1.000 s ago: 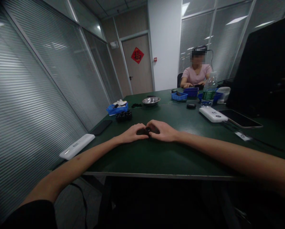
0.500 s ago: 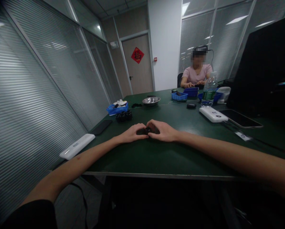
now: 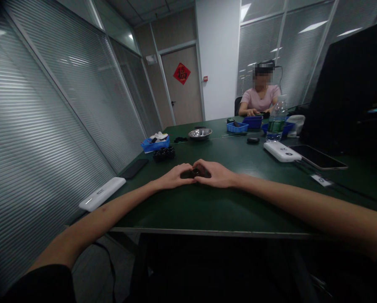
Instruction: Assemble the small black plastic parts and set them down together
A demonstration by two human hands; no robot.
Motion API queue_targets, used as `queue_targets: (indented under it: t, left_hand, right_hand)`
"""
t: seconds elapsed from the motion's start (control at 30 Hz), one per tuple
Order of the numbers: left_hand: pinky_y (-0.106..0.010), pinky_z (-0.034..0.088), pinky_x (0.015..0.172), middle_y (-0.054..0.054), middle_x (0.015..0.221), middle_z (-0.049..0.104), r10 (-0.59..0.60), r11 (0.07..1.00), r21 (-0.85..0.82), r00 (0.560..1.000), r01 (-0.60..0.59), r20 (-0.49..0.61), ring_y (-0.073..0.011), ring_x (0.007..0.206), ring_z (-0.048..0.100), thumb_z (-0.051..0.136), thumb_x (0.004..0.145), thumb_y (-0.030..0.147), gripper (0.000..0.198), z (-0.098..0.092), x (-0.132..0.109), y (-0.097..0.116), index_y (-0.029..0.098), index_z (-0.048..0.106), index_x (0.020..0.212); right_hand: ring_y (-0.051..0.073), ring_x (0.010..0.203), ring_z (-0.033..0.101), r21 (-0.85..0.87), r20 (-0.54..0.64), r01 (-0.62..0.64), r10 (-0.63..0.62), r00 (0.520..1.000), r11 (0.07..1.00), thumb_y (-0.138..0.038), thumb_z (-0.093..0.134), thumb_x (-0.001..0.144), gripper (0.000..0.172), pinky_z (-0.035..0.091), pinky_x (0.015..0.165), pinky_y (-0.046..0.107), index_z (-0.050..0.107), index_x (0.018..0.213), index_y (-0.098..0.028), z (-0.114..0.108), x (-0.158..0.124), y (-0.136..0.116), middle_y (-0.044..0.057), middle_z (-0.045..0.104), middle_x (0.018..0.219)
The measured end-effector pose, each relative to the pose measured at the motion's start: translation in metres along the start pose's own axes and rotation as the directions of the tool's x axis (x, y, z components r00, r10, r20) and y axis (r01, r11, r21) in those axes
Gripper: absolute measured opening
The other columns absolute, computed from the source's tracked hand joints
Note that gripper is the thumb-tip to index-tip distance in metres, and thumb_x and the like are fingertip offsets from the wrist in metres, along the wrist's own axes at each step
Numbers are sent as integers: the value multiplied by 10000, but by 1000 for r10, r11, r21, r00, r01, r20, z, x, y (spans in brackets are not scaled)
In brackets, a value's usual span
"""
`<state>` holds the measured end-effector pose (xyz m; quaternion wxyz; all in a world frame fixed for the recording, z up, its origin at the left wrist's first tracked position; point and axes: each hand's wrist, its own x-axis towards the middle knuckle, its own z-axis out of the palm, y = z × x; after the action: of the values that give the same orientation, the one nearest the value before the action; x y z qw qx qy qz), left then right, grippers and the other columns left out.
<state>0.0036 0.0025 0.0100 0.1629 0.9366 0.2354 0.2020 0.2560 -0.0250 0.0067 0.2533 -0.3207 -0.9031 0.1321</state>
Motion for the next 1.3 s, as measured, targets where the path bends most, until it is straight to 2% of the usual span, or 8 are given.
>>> queue_targets:
  t: [0.23,0.4,0.57,0.73,0.93,1.07,1.17,1.3]
  left_hand:
    - [-354,454,917,-67,1115,649,-13,1000,13,1000,13,-7,-225,1023,592,654,916,588,444,0,-1,1,198,638,1128]
    - [-358,455,930,-75,1134,649,-18,1000,6,1000,18,-2,-233,1050,592,651,921,575,441,-1,-1,1,199,638,1151]
    - [-362,461,935,-79,1157,652,-26,1000,-10,1000,27,15,-237,1069,596,659,923,553,427,-3,0,3,203,640,1167]
    - [-357,459,935,-77,1167,661,11,1000,-29,1000,-11,8,-231,1069,599,656,926,558,435,-2,0,2,203,642,1178]
    - [-364,461,927,-72,1128,670,-15,1000,-16,1000,15,-7,-235,1048,600,666,911,571,464,2,0,-2,204,647,1194]
    - [-371,464,921,-75,1134,670,-38,999,-14,999,38,-10,-241,1044,600,679,895,568,474,2,0,-1,203,649,1197]
    - [-377,467,928,-75,1145,664,-30,999,-13,999,30,-11,-245,1050,600,685,885,541,449,2,0,1,203,646,1179]
    - [-395,476,945,-82,1156,648,-45,999,27,999,45,-2,-254,1065,593,625,887,354,341,0,-1,5,189,618,1185]
  right_hand:
    - [227,894,637,23,15,54,-55,998,998,-143,575,825,512,516,801,384,491,1328,-186,0,0,7,89,673,1098]
    - [233,908,637,16,8,31,-31,999,999,-360,619,937,436,519,810,390,512,1327,-197,0,0,2,93,678,1100]
    - [223,874,643,6,-26,0,0,1000,1000,-500,633,953,425,517,762,357,556,1250,-206,1,1,0,78,691,1048]
    - [229,910,633,-7,-99,71,-72,992,997,-474,611,977,354,517,796,367,614,1191,-192,0,1,-1,89,664,1055]
    - [233,917,622,-12,-90,174,-174,981,985,-367,572,987,349,525,840,399,634,1285,-198,-2,0,-2,95,642,1082]
    - [238,955,625,-18,-95,154,-155,983,988,-401,609,974,379,529,860,398,614,1308,-223,-1,0,-3,93,629,1129]
    - [238,951,626,-6,-125,123,-123,985,992,-434,639,961,348,527,845,385,620,1231,-216,-1,0,-4,88,634,1107]
    - [229,914,628,5,-122,125,-123,985,992,-428,630,965,314,525,811,376,616,1186,-205,-1,0,-5,88,639,1085]
